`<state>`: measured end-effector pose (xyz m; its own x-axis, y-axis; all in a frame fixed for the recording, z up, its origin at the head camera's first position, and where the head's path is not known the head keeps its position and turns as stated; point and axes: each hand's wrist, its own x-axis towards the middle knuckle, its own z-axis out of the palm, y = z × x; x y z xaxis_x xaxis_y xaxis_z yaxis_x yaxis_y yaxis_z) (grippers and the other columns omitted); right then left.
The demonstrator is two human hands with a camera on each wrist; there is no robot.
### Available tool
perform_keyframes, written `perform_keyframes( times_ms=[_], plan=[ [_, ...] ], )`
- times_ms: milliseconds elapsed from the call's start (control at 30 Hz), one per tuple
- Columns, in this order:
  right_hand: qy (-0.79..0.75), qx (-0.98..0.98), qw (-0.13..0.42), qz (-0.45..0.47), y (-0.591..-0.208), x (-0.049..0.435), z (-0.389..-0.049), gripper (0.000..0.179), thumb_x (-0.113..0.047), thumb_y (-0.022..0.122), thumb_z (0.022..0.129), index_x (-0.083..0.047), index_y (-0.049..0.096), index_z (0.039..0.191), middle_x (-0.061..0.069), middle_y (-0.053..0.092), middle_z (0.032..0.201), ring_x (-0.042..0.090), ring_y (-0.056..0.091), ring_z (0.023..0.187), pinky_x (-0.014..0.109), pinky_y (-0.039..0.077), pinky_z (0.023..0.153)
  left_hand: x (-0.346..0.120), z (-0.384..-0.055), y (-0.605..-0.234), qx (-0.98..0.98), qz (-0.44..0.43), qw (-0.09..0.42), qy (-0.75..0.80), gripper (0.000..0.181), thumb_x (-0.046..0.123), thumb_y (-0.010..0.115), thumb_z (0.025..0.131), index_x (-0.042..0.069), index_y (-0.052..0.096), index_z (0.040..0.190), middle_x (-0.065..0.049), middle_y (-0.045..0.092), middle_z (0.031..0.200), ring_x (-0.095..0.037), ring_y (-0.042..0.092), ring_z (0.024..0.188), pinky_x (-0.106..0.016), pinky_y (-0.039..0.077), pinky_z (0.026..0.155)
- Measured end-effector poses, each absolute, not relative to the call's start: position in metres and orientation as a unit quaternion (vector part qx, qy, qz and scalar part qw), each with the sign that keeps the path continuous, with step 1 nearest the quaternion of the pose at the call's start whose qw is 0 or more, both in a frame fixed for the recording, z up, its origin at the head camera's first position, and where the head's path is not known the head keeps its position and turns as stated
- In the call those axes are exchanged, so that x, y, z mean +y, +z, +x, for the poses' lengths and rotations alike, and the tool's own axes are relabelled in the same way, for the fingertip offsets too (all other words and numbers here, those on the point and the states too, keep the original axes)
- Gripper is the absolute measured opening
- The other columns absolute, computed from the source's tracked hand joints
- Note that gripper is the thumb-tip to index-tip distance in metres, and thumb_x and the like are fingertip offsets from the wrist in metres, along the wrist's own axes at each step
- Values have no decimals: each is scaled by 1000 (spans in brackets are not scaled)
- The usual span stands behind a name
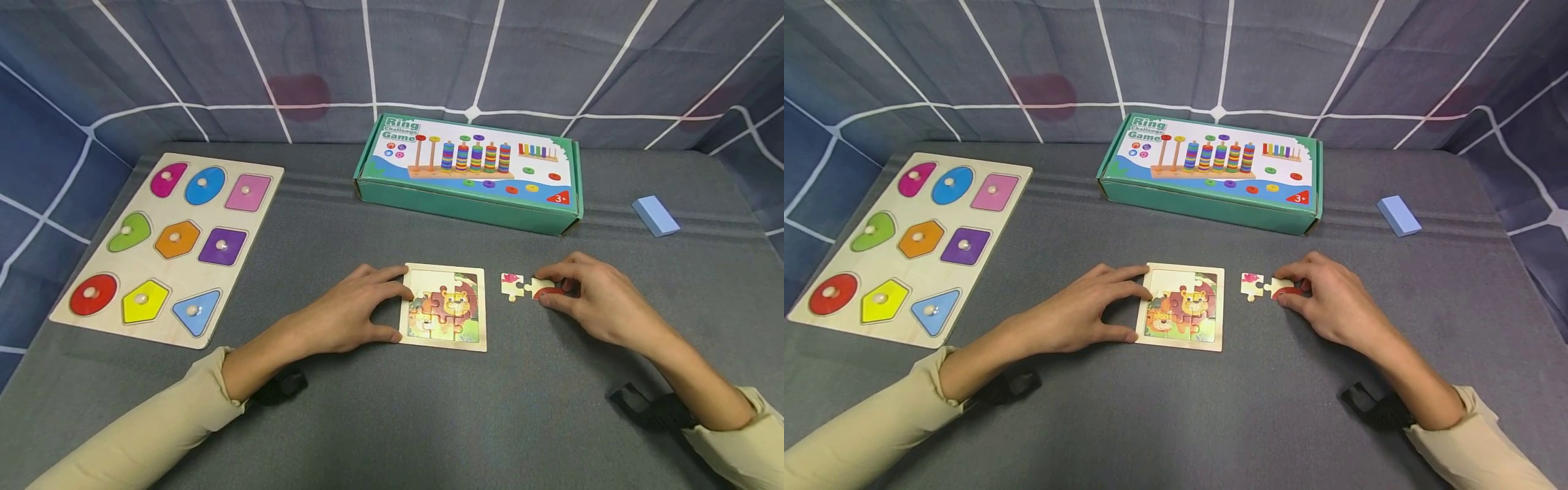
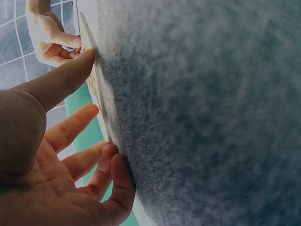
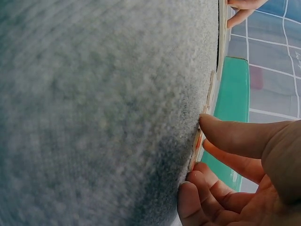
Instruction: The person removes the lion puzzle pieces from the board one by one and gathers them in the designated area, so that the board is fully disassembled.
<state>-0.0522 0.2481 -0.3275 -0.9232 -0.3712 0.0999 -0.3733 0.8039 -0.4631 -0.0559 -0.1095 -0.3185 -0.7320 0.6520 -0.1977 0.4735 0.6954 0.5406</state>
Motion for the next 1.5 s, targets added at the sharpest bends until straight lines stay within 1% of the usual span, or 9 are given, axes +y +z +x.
perform_keyframes(
  times_ms=[333, 433, 633, 733, 833, 967, 1167, 1300, 1500],
  plan=[
    [243, -951, -2, 193, -326, 248, -53, 26, -14, 81, 82, -9, 75, 107, -1, 61, 90, 11, 51, 75, 30, 39, 63, -110, -56, -317, 901, 312, 194, 230, 52, 29, 83, 81, 17, 64, 128, -8, 36, 156, -26, 44, 121, -45, 40, 98],
    [250, -950, -3, 190, -324, 247, -52, 28, -15, 81, 82, -9, 74, 109, -1, 60, 90, 11, 50, 75, 28, 38, 62, -110, -56, -318, 901, 312, 195, 231, 51, 29, 83, 81, 18, 64, 128, -7, 36, 156, -25, 44, 121, -45, 40, 98],
    [300, -930, 11, 213, -317, 233, -47, 31, -6, 82, 80, -10, 74, 110, -2, 55, 87, 9, 47, 71, 22, 37, 60, -110, -57, -318, 902, 312, 194, 228, 51, 30, 83, 81, 18, 64, 128, -8, 35, 156, -26, 44, 121, -46, 40, 99],
    [324, -918, 9, 230, -314, 220, -43, 31, -5, 80, 81, -11, 74, 111, -2, 54, 88, 8, 46, 70, 22, 38, 59, -110, -57, -318, 902, 312, 194, 228, 52, 30, 83, 81, 18, 64, 128, -8, 35, 156, -26, 44, 121, -45, 40, 99],
    [343, -910, -10, 233, -313, 206, -41, 30, -7, 79, 83, -13, 74, 112, -1, 54, 90, 8, 47, 70, 24, 40, 60, -110, -57, -318, 901, 313, 194, 229, 52, 30, 83, 81, 18, 64, 128, -7, 35, 156, -26, 44, 121, -45, 40, 99],
    [349, -908, -46, 225, -314, 190, -42, 31, -10, 79, 85, -12, 73, 115, 2, 53, 94, 12, 49, 74, 27, 42, 62, -110, -57, -319, 900, 314, 195, 232, 52, 30, 83, 81, 18, 63, 128, -7, 35, 156, -25, 44, 120, -44, 40, 98],
    [333, -911, -86, 229, -318, 172, -48, 35, -17, 79, 86, -13, 71, 120, 4, 52, 101, 15, 48, 79, 30, 42, 63, -109, -58, -318, 899, 314, 197, 232, 52, 31, 83, 82, 18, 63, 128, -6, 35, 156, -24, 44, 120, -43, 40, 99],
    [318, -911, -92, 245, -320, 164, -51, 34, -15, 78, 86, -10, 71, 120, 4, 51, 101, 15, 48, 78, 32, 40, 66, -109, -58, -317, 900, 312, 200, 230, 52, 31, 82, 82, 19, 63, 128, -6, 35, 156, -25, 44, 121, -44, 39, 99],
    [290, -918, -99, 253, -323, 157, -54, 34, -11, 77, 85, -6, 71, 118, 4, 51, 99, 17, 49, 81, 33, 38, 68, -110, -58, -317, 899, 311, 202, 231, 51, 30, 82, 82, 18, 63, 128, -7, 36, 156, -26, 43, 121, -45, 39, 99]
  ],
)
